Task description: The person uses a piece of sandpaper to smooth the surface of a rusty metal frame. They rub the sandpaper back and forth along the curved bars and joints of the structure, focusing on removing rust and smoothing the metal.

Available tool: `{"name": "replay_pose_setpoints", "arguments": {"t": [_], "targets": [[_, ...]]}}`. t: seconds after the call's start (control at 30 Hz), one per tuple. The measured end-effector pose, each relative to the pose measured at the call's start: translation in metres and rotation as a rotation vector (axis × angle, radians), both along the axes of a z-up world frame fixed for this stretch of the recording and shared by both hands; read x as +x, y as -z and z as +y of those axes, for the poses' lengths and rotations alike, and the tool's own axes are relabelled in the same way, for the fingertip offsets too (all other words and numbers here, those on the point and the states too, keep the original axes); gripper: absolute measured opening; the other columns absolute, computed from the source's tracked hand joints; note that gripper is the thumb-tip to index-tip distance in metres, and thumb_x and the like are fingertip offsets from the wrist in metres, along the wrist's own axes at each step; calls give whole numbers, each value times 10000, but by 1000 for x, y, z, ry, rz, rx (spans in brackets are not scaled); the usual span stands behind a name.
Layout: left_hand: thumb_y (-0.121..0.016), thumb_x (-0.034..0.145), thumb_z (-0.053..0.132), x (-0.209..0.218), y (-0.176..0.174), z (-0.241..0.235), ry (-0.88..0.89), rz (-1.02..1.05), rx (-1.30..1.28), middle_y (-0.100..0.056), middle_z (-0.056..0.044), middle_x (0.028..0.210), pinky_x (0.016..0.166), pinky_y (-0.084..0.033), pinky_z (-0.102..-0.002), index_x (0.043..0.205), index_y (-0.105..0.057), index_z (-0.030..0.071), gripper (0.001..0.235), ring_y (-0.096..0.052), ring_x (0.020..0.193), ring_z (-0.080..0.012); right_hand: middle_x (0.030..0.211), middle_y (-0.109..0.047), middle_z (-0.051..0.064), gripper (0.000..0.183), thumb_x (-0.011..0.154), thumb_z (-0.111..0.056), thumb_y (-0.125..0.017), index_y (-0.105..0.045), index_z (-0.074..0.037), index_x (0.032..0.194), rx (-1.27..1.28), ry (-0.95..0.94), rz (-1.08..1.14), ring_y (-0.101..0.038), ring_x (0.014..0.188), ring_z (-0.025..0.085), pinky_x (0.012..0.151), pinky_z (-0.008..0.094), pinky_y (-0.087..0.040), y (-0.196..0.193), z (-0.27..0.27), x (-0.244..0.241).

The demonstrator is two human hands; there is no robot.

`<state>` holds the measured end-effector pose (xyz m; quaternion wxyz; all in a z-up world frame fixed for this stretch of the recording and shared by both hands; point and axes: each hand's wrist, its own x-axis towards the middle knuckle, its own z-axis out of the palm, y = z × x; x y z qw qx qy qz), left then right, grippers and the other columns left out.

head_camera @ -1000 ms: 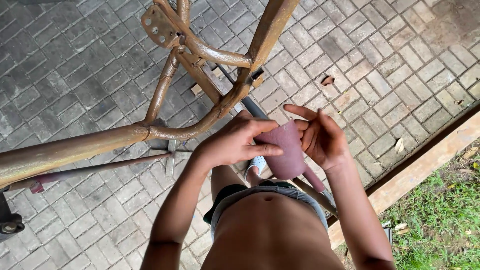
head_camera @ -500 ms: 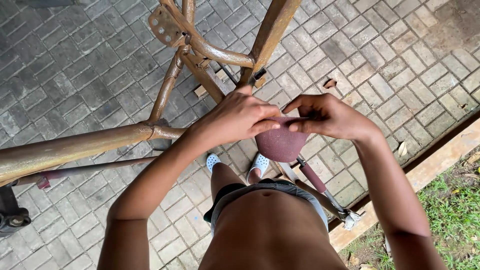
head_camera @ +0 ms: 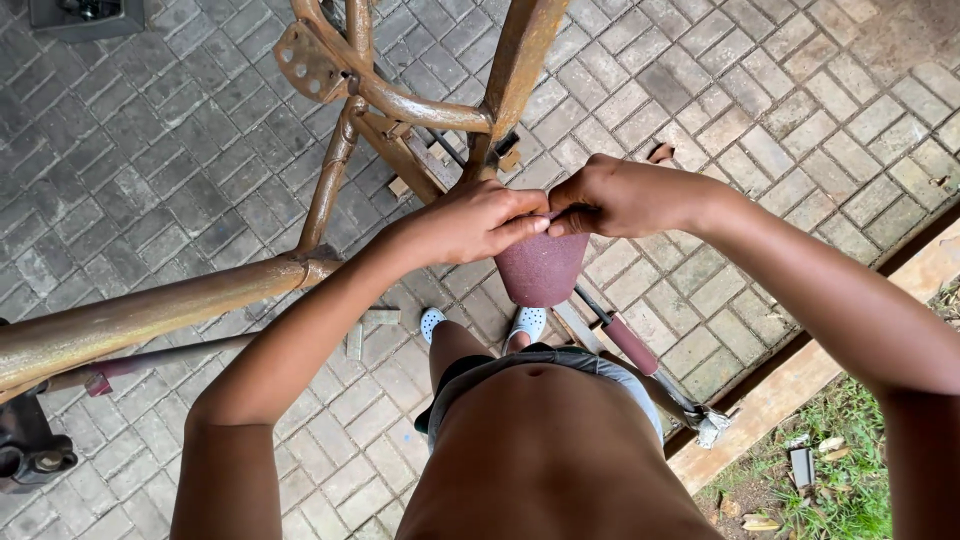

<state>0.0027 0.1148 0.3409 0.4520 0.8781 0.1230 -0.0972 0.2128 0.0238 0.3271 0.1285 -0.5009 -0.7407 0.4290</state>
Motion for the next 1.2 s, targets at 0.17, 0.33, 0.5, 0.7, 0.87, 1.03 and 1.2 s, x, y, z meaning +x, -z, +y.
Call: {"name": "replay_pose_setpoints", "arguments": {"t": [0.17,0.33,0.5,0.7,0.87,1.03,1.2], "targets": [[-448,1095,254,11,17,0,-7,-34,73,-716,-228,1052,1008,-478,-477,1328,-604,-53,415,-694,1024,-322,777,-769,150,320,959,-365,-680,-778,-59,955,-118,30,-86,-726,743,306,782,426,-567,15,1,3],[-504,1080,238,18,61,1,-20,-4,154,-684,-122,775,822,-514,-389,1179,-698,-15,335,-666,757,-227,695,-730,161,406,928,-457,-714,-751,-68,816,-76,73,-212,-726,683,360,687,404,-568,45,1,5],[-513,1074,333,27,90,7,-153,-4,-82,-775,-124,1048,1151,-198,-550,1150,-753,94,347,-693,1109,-276,920,-786,188,313,1005,-378,-612,-789,-130,1073,-86,100,-230,-749,866,426,816,520,-606,65,-3,16],[-604,1055,248,23,143,8,-355,-228,-620,-752,24,1039,955,-441,-230,1049,-761,95,219,-577,966,-47,696,-732,129,180,986,-311,-634,-766,-212,913,313,179,-545,-738,671,372,649,501,-627,59,-11,-10],[-710,985,294,6,126,-14,-661,-171,-797,-715,46,990,1019,-413,-269,1076,-775,124,203,-601,993,-78,646,-717,73,218,952,-243,-687,-734,-129,773,502,166,-518,-725,608,312,605,448,-616,76,-16,-21],[-696,996,372,-4,148,-14,-787,-187,-800,-688,103,891,935,-447,-221,1028,-794,198,202,-597,916,-24,621,-657,30,211,949,-233,-700,-652,-131,770,654,125,-347,-697,636,279,618,432,-580,89,-9,-23],[-592,1020,369,1,123,21,-207,-276,510,-754,31,783,968,-429,-331,1054,-743,293,173,-747,905,-195,698,-714,146,165,982,-255,-663,-741,-118,935,216,150,17,-702,695,413,625,494,-575,95,12,-5]]}}
